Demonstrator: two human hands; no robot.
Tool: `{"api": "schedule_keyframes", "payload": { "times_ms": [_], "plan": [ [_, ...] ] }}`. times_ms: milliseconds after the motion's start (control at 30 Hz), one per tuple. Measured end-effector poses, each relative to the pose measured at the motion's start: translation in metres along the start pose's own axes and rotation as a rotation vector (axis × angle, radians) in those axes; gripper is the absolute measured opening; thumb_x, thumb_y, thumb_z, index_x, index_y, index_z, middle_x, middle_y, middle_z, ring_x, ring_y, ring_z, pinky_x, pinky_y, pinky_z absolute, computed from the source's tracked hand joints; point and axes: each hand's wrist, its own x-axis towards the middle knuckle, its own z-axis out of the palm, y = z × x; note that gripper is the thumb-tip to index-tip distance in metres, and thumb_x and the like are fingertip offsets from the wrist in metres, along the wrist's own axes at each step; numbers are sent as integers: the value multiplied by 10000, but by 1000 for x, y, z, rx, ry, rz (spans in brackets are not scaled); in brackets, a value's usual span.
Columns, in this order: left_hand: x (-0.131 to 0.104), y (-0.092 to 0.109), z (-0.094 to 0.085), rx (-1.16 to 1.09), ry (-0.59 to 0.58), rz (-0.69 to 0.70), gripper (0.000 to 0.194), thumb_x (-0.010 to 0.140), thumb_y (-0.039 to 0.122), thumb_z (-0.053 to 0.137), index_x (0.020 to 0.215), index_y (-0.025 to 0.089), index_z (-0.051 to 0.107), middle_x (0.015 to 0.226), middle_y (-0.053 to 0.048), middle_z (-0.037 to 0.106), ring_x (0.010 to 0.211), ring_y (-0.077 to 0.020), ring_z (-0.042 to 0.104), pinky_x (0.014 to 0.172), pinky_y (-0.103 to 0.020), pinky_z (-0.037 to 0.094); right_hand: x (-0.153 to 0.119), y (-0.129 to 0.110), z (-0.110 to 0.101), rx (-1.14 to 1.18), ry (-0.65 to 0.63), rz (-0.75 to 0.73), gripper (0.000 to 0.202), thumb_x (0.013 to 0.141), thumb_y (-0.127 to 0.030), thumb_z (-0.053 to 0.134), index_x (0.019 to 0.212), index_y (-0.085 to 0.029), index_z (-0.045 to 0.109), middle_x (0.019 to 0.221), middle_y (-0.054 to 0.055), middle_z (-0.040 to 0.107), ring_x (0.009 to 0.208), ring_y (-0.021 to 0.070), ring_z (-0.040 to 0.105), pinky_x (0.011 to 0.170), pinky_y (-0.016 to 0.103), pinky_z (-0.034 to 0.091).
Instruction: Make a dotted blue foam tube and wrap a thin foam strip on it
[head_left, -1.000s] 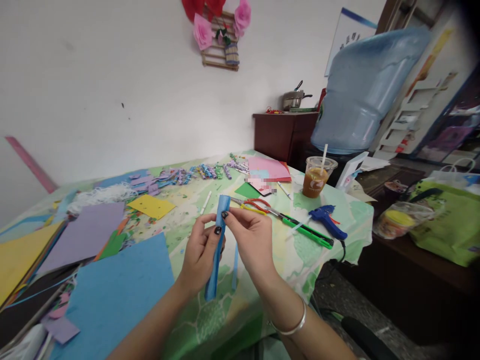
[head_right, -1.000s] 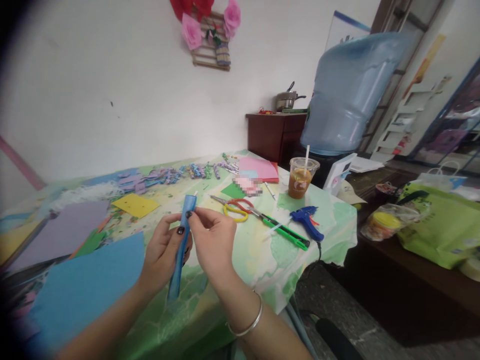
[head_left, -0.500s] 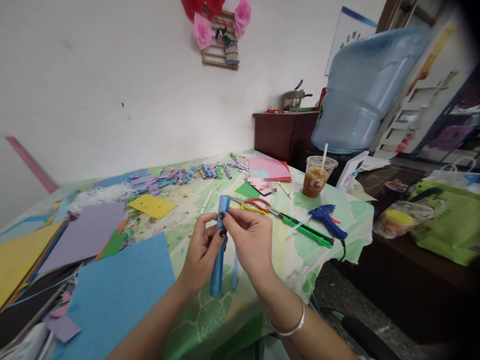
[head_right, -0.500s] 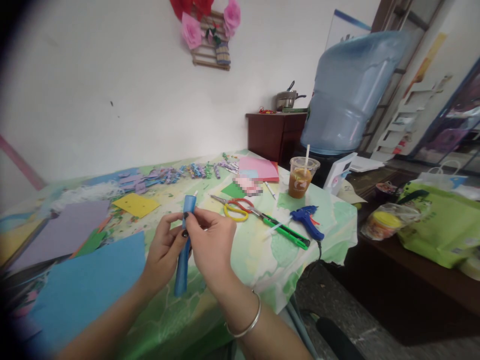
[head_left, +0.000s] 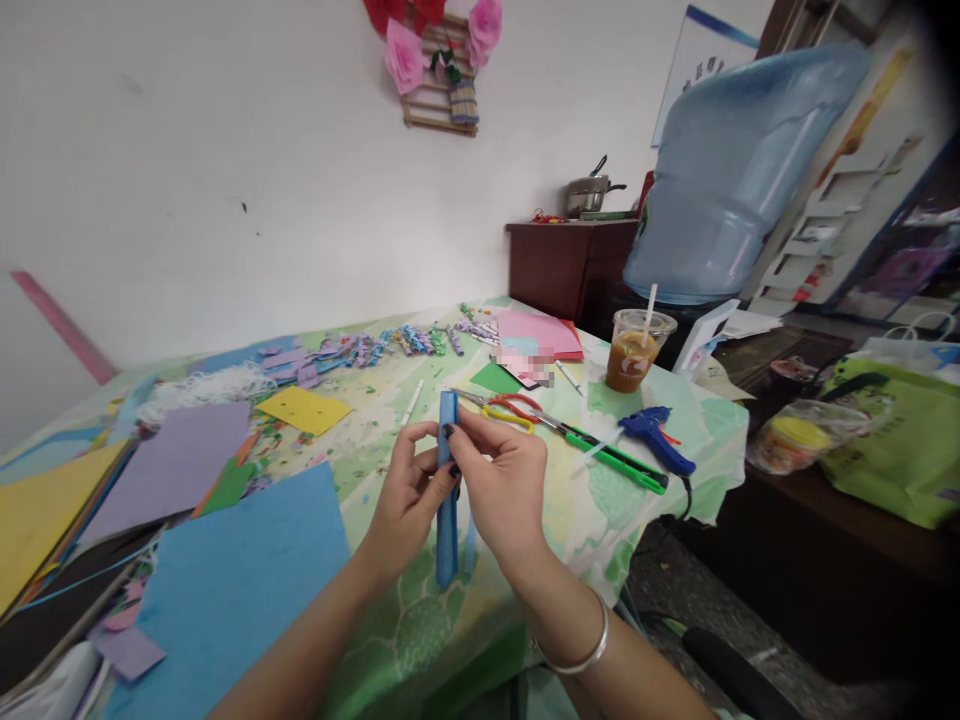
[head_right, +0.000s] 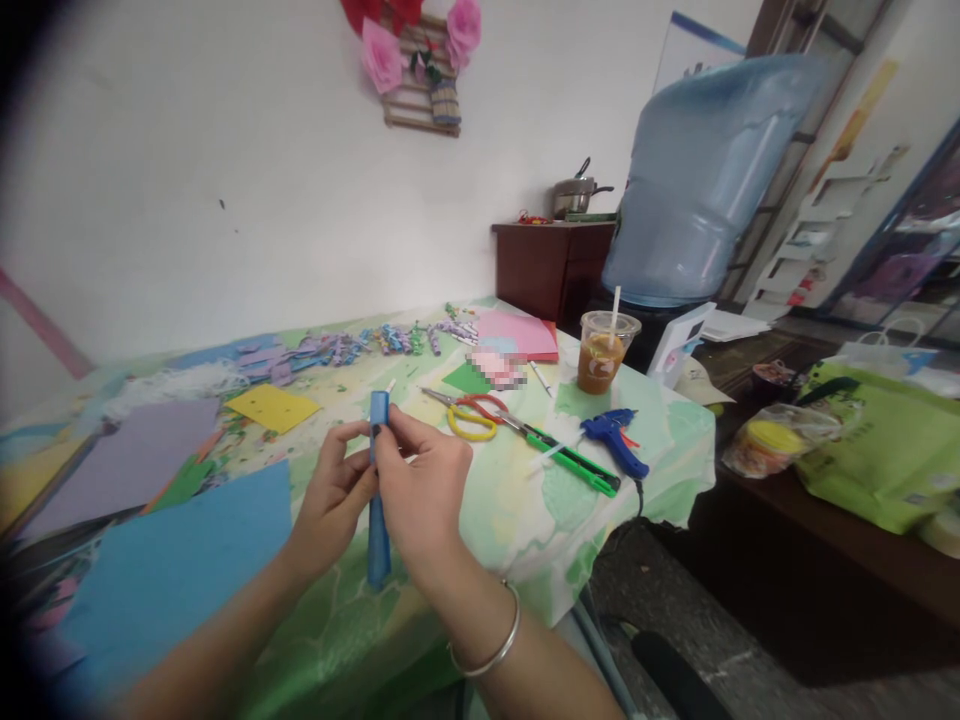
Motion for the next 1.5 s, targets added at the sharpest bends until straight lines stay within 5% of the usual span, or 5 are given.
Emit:
{"api": "schedule_keyframes", "payload": {
  "times_ms": [367,767,1000,1200,1500],
  "plan": [
    [-2,-1,-1,41,-58,21,360,873,406,596,1106,259,365,773,16,650,635,-120,566,593,-205,414,-2,2,-2,-132,3,-42,259,813,-220,561,974,-200,762,787,10,746,678,166,647,680,270,505],
    [-3,-15,-13,480,-107,253,316,937,285,440,1232,269,327,869,-3,600,590,-101,527,581,-225,458,-3,-6,-6,-732,69,-437,261,881,-214,491,804,-148,732,564,32,650,511,129,544,544,259,326],
    [-3,-8,-8,570,-17,259,336,902,273,522,1202,263,370,758,45,541,592,-97,521,531,-186,447,12,-6,-12,-361,-40,-217,203,812,-234,580,646,-165,674,592,-11,646,570,120,572,570,236,387],
    [-3,-5,-6,531,118,191,436,834,273,621,1224,230,433,730,39,559,676,-124,580,562,-200,489,52,8,-28,208,-390,11,164,781,-300,654,817,-164,739,739,24,722,722,159,658,762,292,498],
    [5,-2,-7,480,163,58,186,744,282,688,902,194,643,739,14,630,677,-115,585,566,-191,490,68,25,-35,372,-529,41,245,785,-343,690,964,-181,731,875,64,745,817,186,683,837,353,509]
  ]
}}
